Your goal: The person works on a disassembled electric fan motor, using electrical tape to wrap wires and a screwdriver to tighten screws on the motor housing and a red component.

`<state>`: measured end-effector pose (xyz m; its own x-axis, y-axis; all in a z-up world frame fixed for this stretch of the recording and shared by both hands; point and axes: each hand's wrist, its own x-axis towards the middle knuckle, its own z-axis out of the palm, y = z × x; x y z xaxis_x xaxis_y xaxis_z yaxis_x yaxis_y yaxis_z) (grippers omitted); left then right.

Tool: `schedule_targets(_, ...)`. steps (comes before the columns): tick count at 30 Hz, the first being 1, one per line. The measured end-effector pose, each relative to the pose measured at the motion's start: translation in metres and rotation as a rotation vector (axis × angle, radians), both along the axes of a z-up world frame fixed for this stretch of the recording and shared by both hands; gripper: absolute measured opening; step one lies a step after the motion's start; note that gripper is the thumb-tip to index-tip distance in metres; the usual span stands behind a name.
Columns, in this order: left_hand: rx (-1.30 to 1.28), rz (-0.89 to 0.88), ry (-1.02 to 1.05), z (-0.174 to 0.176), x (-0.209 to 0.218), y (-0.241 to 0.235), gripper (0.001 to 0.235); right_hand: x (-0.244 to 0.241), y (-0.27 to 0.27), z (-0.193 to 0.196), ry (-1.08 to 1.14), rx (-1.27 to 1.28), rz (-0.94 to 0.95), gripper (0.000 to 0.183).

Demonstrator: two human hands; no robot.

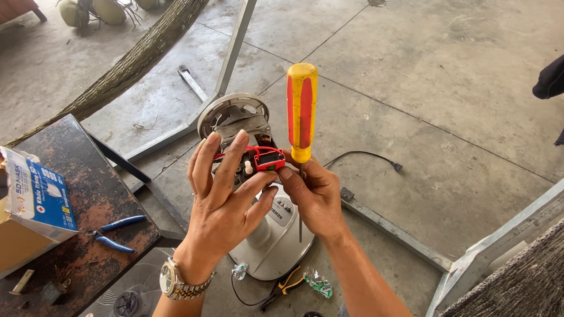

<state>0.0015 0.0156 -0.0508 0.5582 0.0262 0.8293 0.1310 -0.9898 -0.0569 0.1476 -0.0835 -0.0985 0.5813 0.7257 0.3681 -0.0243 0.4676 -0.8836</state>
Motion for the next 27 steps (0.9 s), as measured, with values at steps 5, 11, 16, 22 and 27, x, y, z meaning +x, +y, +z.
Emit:
schedule_targets(5, -0.087, 0.001, 0.021, -0.003, 0.000, -0.002, 0.019, 0.000, 0.001, -0.001, -0.045, 0.073, 0.010, 0.029)
schedule_targets(11, -0.097, 0.003, -0.014, -0.006, 0.002, -0.003, 0.023, 0.001, 0.000, -0.002, -0.083, 0.080, -0.007, 0.030)
schedule_targets(16, -0.155, 0.012, -0.031, -0.014, 0.001, 0.000, 0.042, 0.002, 0.000, -0.002, -0.086, 0.088, -0.013, 0.031)
schedule_targets(22, -0.418, -0.100, -0.089, 0.012, 0.000, -0.005, 0.070, 0.004, 0.003, -0.013, -0.065, 0.079, -0.040, 0.033)
schedule_targets(27, -0.719, -0.466, -0.231, 0.018, -0.002, 0.006, 0.093, 0.005, 0.002, -0.013, -0.047, 0.046, -0.032, 0.034)
